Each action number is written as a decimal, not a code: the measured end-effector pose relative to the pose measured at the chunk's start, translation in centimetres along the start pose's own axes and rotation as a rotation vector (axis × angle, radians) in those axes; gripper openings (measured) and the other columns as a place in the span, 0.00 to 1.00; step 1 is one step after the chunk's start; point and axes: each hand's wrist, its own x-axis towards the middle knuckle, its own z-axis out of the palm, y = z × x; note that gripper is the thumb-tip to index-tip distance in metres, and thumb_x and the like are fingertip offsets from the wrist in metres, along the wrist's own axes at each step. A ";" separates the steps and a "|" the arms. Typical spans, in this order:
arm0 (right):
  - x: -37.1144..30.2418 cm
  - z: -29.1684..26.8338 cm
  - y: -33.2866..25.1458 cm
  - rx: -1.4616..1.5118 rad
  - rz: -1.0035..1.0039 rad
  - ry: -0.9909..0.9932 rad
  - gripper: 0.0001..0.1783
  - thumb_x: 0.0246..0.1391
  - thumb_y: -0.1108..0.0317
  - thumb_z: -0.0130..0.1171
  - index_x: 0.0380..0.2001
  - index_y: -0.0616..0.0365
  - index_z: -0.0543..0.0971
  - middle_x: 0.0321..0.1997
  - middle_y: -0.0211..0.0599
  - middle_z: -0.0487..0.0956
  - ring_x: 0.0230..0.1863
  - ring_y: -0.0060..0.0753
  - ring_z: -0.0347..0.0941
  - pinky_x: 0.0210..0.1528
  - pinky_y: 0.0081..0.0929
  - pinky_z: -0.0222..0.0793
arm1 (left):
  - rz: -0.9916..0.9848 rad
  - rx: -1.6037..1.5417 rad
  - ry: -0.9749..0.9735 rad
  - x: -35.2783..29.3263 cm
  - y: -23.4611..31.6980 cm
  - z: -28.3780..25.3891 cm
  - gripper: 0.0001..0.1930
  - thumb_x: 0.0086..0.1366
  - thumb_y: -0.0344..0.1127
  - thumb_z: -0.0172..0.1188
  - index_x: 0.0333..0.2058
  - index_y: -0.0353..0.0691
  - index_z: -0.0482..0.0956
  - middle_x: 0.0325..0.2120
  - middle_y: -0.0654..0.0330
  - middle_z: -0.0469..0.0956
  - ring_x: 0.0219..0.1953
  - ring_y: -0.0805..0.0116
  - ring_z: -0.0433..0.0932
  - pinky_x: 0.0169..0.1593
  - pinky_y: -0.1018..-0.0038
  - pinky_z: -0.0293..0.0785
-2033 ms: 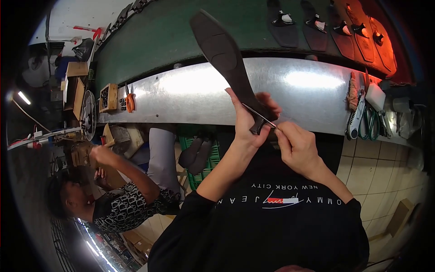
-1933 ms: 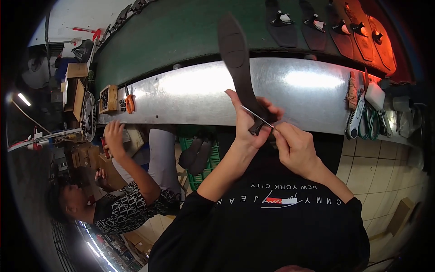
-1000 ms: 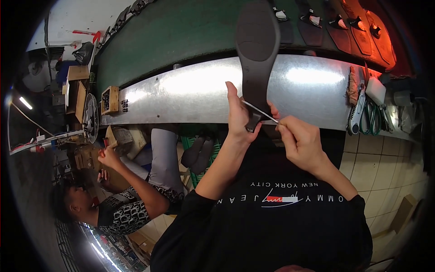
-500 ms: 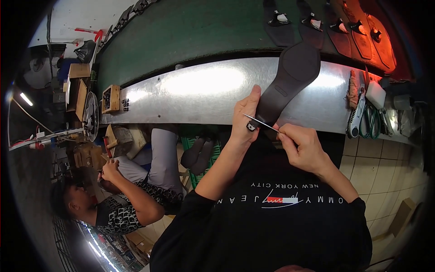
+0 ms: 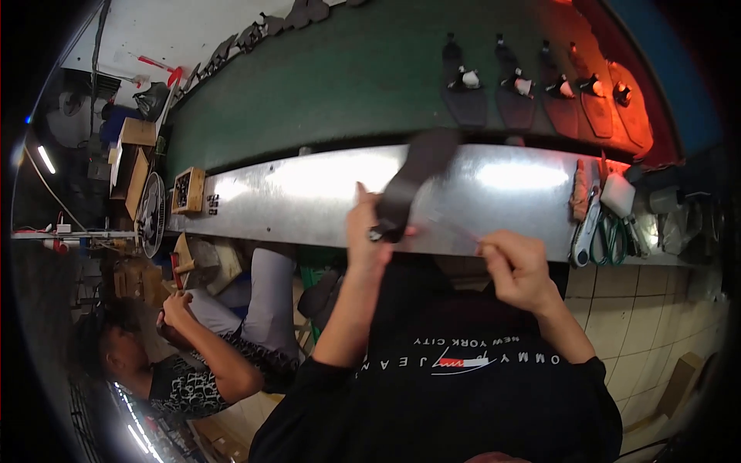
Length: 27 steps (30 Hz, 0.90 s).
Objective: The recorder is seen attaching shoe straps to the base of the shoe.
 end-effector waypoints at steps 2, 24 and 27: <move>0.6 -1.5 0.0 -0.047 0.091 0.058 0.06 0.51 0.78 0.54 0.34 0.62 0.76 0.22 0.40 0.72 0.21 0.38 0.70 0.24 0.29 0.66 | 0.190 0.173 0.138 1.5 1.3 -4.6 0.28 0.69 0.56 0.43 0.34 0.31 0.75 0.26 0.57 0.77 0.24 0.68 0.77 0.22 0.69 0.79; 2.3 -5.6 6.1 -0.786 0.276 0.208 0.17 0.46 0.72 0.61 0.43 0.54 0.77 0.41 0.41 0.68 0.42 0.45 0.67 0.41 0.39 0.67 | 0.650 1.388 -0.077 22.9 -4.8 14.5 0.25 0.59 0.52 0.57 0.55 0.56 0.71 0.58 0.43 0.62 0.64 0.37 0.53 0.63 0.41 0.45; 2.3 -5.4 5.9 -0.786 0.198 0.270 0.17 0.45 0.72 0.61 0.43 0.55 0.77 0.44 0.43 0.68 0.42 0.46 0.66 0.42 0.39 0.66 | 0.861 1.309 0.035 22.3 -6.2 14.5 0.17 0.54 0.40 0.65 0.44 0.50 0.79 0.50 0.47 0.69 0.53 0.45 0.67 0.57 0.54 0.62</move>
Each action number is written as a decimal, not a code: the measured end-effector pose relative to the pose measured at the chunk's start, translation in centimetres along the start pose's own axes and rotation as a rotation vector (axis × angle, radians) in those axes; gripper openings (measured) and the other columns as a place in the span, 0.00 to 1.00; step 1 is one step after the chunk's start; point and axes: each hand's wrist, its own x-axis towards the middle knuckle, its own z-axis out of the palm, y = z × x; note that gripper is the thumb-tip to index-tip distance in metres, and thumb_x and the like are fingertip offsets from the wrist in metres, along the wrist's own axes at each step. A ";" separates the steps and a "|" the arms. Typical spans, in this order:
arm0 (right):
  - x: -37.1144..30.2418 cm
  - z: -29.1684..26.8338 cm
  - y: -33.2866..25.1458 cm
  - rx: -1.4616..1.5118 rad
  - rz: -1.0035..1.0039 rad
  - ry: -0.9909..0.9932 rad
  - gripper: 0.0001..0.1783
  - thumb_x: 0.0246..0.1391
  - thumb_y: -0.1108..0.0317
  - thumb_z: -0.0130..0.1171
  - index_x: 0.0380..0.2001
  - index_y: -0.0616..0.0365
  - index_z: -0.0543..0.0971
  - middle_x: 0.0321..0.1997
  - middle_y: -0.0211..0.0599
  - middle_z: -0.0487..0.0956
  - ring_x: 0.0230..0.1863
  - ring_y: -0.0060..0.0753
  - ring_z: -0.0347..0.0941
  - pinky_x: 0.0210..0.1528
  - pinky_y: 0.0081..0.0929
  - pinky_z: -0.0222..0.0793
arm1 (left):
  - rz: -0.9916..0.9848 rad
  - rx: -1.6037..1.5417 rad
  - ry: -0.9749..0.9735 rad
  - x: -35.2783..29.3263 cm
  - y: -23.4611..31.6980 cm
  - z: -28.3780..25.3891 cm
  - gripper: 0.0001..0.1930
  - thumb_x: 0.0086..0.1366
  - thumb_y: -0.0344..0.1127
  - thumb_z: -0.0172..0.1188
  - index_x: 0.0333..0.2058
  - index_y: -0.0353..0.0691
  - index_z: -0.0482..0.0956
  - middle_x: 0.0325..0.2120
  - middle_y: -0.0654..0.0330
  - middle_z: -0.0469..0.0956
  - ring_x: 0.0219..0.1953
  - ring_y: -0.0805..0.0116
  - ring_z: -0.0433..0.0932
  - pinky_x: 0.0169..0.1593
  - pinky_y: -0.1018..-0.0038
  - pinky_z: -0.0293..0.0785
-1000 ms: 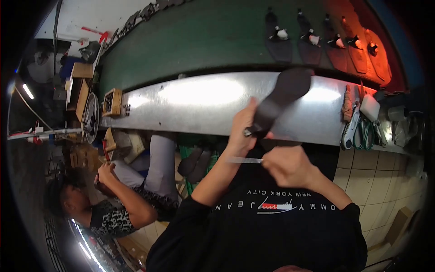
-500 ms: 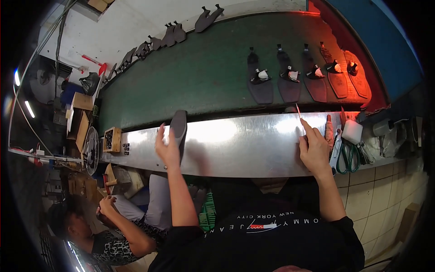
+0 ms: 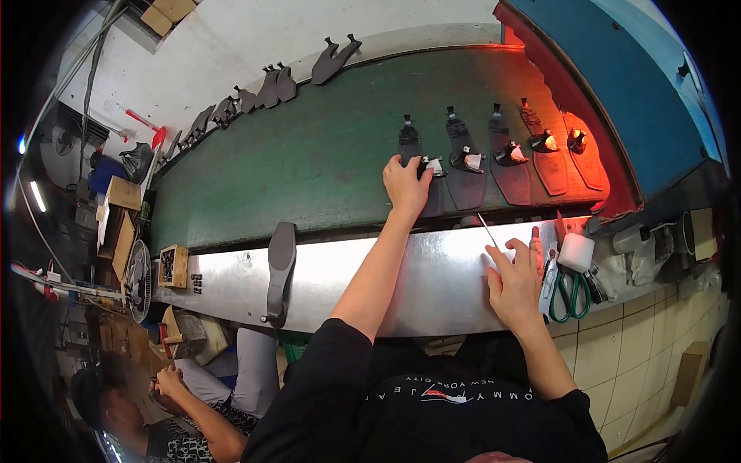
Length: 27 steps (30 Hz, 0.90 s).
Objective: The recorder is seen attaching shoe straps to the base of the shoe.
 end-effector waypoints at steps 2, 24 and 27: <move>0.2 -0.4 -0.5 0.043 -0.063 0.102 0.17 0.45 0.74 0.60 0.42 0.56 0.78 0.45 0.43 0.69 0.40 0.45 0.66 0.41 0.38 0.66 | -0.027 -0.221 0.067 0.5 -0.2 -1.0 0.15 0.52 0.37 0.67 0.41 0.48 0.81 0.47 0.50 0.70 0.48 0.50 0.70 0.52 0.60 0.66; -1.1 -3.1 -5.4 1.590 0.082 -0.259 0.20 0.40 0.72 0.66 0.32 0.55 0.63 0.35 0.31 0.65 0.34 0.19 0.60 0.38 0.16 0.59 | -0.523 -1.592 -0.442 -19.6 3.3 -20.5 0.14 0.55 0.17 0.60 0.42 0.32 0.78 0.44 0.52 0.78 0.44 0.68 0.77 0.49 0.74 0.76; -3.4 -3.2 -6.4 1.059 -0.044 -0.256 0.17 0.38 0.74 0.68 0.29 0.59 0.69 0.32 0.31 0.70 0.34 0.23 0.67 0.40 0.16 0.61 | -0.569 -1.589 -0.413 -20.4 2.6 -21.1 0.15 0.55 0.17 0.60 0.43 0.32 0.78 0.43 0.52 0.78 0.42 0.69 0.78 0.47 0.75 0.76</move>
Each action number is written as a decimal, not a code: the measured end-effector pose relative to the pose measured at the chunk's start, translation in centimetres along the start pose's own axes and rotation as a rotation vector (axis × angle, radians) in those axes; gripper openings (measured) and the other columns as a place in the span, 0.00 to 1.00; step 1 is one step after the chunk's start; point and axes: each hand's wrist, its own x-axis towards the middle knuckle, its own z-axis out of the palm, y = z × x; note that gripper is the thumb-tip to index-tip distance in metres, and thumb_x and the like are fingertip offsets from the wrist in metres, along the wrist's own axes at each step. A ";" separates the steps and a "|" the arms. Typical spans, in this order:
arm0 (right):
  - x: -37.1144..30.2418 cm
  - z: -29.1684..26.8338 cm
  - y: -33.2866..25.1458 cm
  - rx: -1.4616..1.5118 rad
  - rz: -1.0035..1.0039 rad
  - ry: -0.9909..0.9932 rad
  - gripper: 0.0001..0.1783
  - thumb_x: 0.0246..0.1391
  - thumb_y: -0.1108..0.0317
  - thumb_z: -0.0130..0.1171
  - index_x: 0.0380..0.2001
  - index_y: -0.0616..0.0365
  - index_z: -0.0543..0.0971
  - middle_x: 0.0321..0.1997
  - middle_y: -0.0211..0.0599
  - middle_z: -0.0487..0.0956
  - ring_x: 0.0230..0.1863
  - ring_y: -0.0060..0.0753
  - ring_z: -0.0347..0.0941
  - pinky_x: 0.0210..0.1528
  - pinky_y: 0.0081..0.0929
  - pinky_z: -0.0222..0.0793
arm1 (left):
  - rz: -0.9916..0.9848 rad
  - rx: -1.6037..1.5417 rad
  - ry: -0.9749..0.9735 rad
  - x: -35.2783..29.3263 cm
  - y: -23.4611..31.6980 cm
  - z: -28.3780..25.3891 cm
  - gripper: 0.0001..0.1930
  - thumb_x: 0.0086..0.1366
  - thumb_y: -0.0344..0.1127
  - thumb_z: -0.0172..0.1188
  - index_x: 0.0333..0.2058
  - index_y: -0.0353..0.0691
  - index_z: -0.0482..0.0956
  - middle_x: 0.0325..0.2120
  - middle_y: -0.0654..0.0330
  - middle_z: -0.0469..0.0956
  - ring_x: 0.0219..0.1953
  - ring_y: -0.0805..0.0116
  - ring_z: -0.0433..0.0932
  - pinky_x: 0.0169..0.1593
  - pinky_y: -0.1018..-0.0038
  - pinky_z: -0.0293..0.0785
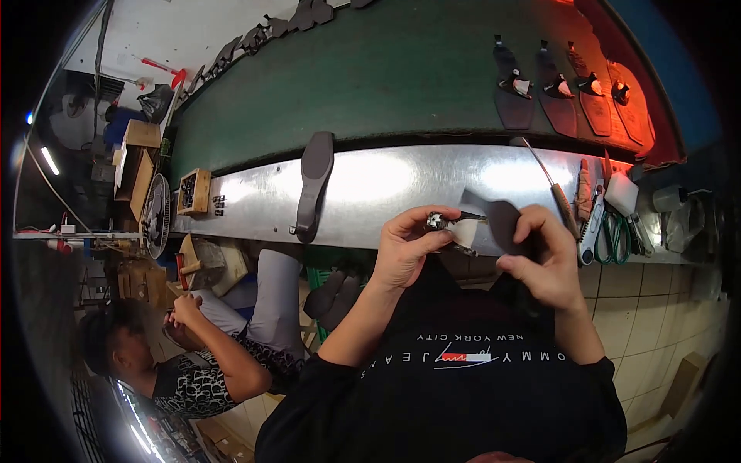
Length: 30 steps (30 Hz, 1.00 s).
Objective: The recorder is seen attaching shoe straps to the base of the shoe.
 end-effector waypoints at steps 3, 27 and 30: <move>-0.9 1.5 -0.5 -0.027 -0.046 0.082 0.24 0.39 0.76 0.65 0.44 0.65 0.75 0.37 0.39 0.78 0.37 0.28 0.74 0.42 0.23 0.68 | 0.008 -0.006 -0.008 -0.5 -0.2 -0.3 0.16 0.54 0.17 0.60 0.44 0.32 0.77 0.43 0.52 0.78 0.43 0.70 0.77 0.47 0.75 0.76; -1.3 1.0 -0.3 -0.170 -0.118 -0.029 0.24 0.41 0.81 0.61 0.47 0.62 0.77 0.33 0.40 0.78 0.31 0.31 0.75 0.34 0.22 0.69 | 0.127 0.036 -0.125 0.2 -0.3 0.3 0.17 0.51 0.17 0.62 0.42 0.31 0.79 0.44 0.50 0.77 0.45 0.67 0.77 0.48 0.74 0.75; -1.1 0.8 -0.6 -0.250 -0.152 -0.033 0.24 0.40 0.80 0.61 0.47 0.62 0.78 0.30 0.40 0.77 0.28 0.31 0.74 0.30 0.23 0.68 | 0.084 0.103 -0.105 0.0 0.2 0.6 0.18 0.51 0.17 0.62 0.43 0.30 0.79 0.44 0.50 0.78 0.45 0.68 0.77 0.48 0.76 0.75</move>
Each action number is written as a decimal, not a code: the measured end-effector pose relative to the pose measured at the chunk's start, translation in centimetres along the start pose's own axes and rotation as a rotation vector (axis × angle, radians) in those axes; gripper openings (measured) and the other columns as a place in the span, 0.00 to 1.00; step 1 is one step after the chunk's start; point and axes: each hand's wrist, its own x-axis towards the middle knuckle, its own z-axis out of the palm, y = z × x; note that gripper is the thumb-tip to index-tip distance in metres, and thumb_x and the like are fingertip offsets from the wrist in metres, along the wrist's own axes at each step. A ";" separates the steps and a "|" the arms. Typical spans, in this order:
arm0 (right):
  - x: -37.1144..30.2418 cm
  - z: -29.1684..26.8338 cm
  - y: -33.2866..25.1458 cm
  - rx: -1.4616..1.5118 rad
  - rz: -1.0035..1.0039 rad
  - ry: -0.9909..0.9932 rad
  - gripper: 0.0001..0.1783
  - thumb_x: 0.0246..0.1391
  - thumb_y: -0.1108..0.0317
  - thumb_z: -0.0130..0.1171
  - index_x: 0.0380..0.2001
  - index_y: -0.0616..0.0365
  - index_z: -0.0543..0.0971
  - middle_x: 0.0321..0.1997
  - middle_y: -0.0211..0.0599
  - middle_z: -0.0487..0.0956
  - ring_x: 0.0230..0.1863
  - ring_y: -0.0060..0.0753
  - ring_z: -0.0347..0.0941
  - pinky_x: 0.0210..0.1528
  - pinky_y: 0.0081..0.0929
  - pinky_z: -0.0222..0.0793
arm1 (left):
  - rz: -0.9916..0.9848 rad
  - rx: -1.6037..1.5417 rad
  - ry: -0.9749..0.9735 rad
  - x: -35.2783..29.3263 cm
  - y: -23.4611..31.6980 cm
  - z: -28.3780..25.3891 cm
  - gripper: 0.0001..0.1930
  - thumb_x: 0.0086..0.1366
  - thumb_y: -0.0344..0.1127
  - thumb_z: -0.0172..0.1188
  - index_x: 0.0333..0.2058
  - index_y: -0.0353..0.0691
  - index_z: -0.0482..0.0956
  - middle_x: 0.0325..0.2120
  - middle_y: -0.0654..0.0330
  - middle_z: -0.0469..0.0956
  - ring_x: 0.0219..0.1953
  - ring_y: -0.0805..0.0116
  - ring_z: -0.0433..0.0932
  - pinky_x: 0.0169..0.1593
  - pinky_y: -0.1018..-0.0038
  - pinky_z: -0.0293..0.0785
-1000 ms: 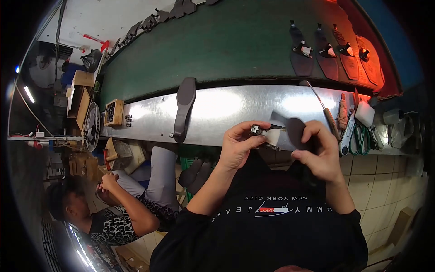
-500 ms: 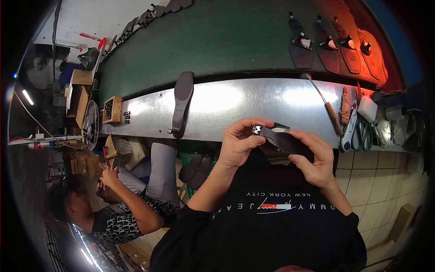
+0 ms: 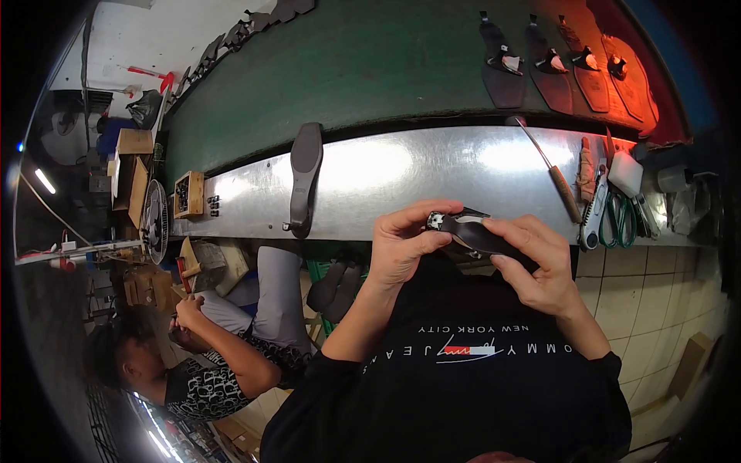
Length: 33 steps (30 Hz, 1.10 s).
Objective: The recorder is seen attaching shoe straps to the base of the shoe.
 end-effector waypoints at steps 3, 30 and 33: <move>0.1 -0.3 -0.3 -0.039 0.015 -0.024 0.24 0.40 0.80 0.62 0.46 0.61 0.78 0.29 0.40 0.76 0.26 0.33 0.73 0.28 0.25 0.67 | -0.043 0.085 0.016 -0.1 0.4 0.1 0.18 0.51 0.17 0.62 0.44 0.29 0.79 0.45 0.50 0.77 0.44 0.68 0.77 0.47 0.77 0.75; -0.6 0.3 1.3 -0.143 0.105 -0.038 0.17 0.43 0.75 0.61 0.40 0.59 0.77 0.27 0.39 0.74 0.26 0.41 0.72 0.28 0.32 0.68 | -0.234 0.237 -0.010 -0.5 -0.4 2.4 0.25 0.60 0.16 0.43 0.57 0.36 0.69 0.59 0.53 0.65 0.54 0.68 0.71 0.46 0.77 0.78; -0.7 0.4 1.3 -0.121 0.086 -0.032 0.12 0.42 0.76 0.62 0.34 0.58 0.79 0.27 0.38 0.74 0.26 0.40 0.72 0.27 0.31 0.68 | -0.222 0.262 -0.019 -0.7 -0.6 2.5 0.25 0.61 0.17 0.40 0.57 0.36 0.68 0.60 0.55 0.64 0.52 0.69 0.72 0.44 0.77 0.80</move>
